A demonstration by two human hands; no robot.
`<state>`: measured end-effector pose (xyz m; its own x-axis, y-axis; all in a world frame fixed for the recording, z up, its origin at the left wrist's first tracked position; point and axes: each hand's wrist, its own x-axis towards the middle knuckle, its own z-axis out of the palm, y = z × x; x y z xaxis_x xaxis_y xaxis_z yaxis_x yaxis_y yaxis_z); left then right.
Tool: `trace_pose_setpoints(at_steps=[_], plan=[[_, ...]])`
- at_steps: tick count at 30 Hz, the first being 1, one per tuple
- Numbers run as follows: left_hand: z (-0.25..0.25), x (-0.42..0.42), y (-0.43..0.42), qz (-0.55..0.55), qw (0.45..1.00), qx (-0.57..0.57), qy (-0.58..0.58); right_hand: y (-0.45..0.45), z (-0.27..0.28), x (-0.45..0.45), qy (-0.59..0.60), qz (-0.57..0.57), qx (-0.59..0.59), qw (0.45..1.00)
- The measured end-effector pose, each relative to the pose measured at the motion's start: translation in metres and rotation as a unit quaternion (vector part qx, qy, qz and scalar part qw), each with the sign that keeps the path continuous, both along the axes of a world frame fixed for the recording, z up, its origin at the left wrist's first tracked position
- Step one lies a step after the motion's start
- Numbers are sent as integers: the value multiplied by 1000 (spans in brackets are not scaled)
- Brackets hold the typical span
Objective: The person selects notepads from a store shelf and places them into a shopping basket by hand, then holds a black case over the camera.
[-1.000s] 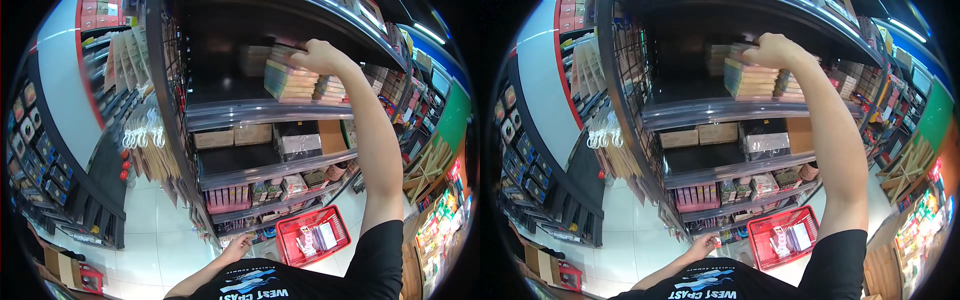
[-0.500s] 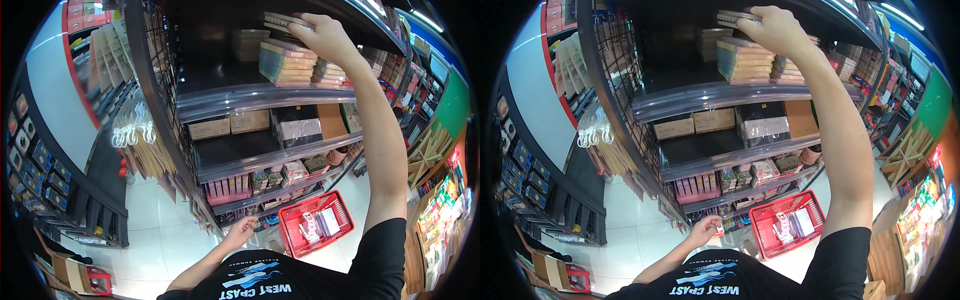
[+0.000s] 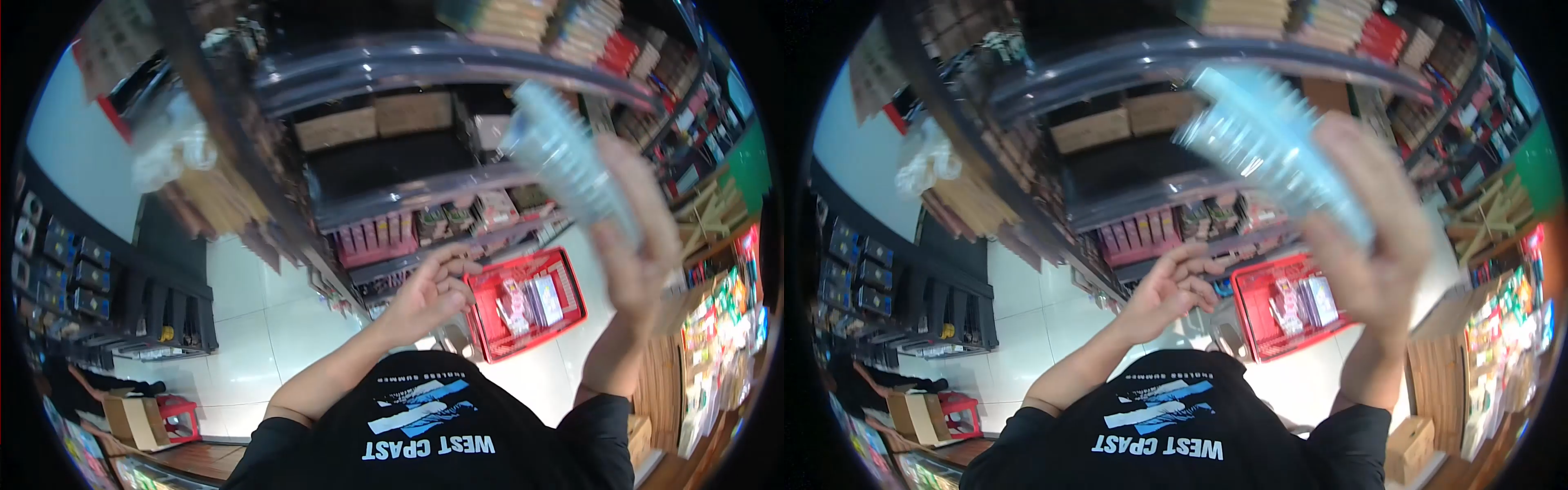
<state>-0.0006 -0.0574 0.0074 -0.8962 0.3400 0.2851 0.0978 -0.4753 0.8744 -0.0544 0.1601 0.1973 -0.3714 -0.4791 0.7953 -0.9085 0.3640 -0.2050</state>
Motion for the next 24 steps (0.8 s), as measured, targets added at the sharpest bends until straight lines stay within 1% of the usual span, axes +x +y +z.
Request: trace_pose_setpoints(at_steps=[1,2,3,4,5,6,8,9,11,12,13,14,15,16,17,18,21,23,24], plan=[[2,-1,5,-31,998,48,-7,0,-25,10,4,-47,28,999],[3,-2,10,-59,993,96,-23,2,-50,18,-56,-55,29,997],[-2,-2,17,-62,988,129,-57,2,-74,27,-104,-65,28,992],[-7,-1,23,-66,980,160,-95,1,-102,30,-138,-45,1,989],[-11,1,25,-60,977,158,-131,3,-126,34,-145,-53,26,988],[-26,-1,26,-81,969,172,-157,5,-144,38,-149,-61,46,986],[-32,-2,35,-50,953,152,-256,11,-186,47,-169,-83,57,980],[-41,-5,39,-66,950,148,-267,14,-206,50,-193,-91,59,975],[-67,-10,47,-22,936,110,-335,20,-231,57,-223,-107,57,967],[-78,-11,51,-30,933,105,-342,23,-239,60,-274,-101,63,954],[-88,-12,55,-17,930,77,-358,26,-247,62,-323,-93,68,940],[-97,-13,58,-3,927,49,-373,29,-254,63,-327,-97,64,938],[-105,-14,62,6,918,16,-395,33,-262,64,-377,-114,56,917],[-110,-16,68,5,916,12,-400,37,-270,62,-426,-129,49,894],[-115,-18,73,-5,916,-11,-401,42,-281,57,-425,-138,81,891],[-122,-20,78,-15,915,-35,-402,46,-292,52,-431,-137,78,889],[-143,-27,92,-37,909,-34,-414,54,-318,38,-478,-128,59,867],[-156,-36,101,-48,900,-42,-432,62,-331,30,-551,-140,68,820],[-166,-41,106,-63,886,-52,-457,67,-339,28,-558,-136,63,816]])
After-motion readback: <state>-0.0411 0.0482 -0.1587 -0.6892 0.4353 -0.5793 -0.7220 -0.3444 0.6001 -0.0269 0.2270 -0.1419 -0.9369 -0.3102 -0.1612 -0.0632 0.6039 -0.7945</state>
